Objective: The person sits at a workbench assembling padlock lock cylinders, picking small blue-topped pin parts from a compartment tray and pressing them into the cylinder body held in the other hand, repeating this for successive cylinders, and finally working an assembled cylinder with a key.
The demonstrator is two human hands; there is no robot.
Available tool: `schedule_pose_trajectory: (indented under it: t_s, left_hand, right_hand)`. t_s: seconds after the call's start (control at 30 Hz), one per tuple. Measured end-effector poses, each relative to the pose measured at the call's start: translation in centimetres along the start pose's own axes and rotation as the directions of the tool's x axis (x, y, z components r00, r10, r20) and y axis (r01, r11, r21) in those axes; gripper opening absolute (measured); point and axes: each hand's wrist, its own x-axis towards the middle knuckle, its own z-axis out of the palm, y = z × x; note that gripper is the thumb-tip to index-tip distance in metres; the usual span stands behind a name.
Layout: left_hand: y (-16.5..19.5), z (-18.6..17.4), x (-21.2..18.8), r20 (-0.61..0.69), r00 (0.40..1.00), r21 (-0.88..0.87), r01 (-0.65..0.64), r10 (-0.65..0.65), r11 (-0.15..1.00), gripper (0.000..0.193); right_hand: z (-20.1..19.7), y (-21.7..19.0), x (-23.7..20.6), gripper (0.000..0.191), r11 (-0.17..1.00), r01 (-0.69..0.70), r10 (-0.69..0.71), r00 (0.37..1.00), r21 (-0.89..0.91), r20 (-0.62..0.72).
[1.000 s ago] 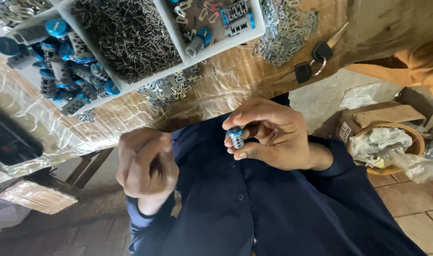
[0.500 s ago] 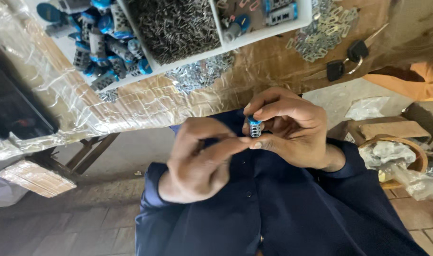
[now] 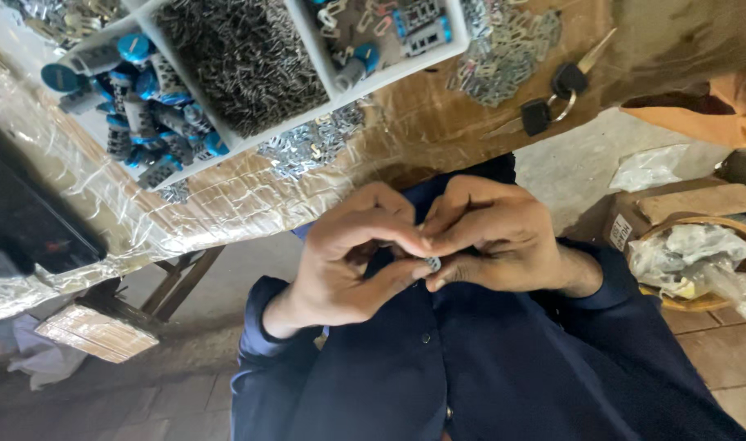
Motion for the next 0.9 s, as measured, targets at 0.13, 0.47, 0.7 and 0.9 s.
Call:
schedule_pose_trajectory:
  t_s: [0.13, 0.47, 0.7, 0.9]
  left_hand:
    - [-1.0, 1.5, 0.9, 0.023, 0.999, -0.043, -0.021, 0.022, 0.999, 0.03]
    - [0.8, 3.6, 5.8, 0.035, 0.948, 0.963, -0.117, 0.317, 0.242, 0.044]
    - [3.2, 1.9, 6.0, -0.055, 0.98, 0.825, -0.062, 0.189, 0.562, 0.033]
    - [0.2, 2.4, 4.3, 0.014, 0.945, 0.965, -0.099, 0.327, 0.243, 0.033]
  right_hand:
    - [-1.0, -0.5, -1.0, 0.029, 0.999, 0.053, -0.052, 0.995, 0.013, -0.082]
    - [-1.1, -2.9, -3.3, 0.029, 0.969, 0.059, 0.063, 0.88, 0.242, -0.471]
    - [-1.9, -2.2, -3.3, 0.032, 0.975, 0.016, 0.074, 0.916, 0.22, -0.394]
    - [-1.6, -2.0, -2.7, 0.032, 0.974, 0.005, 0.064, 0.953, 0.227, -0.297]
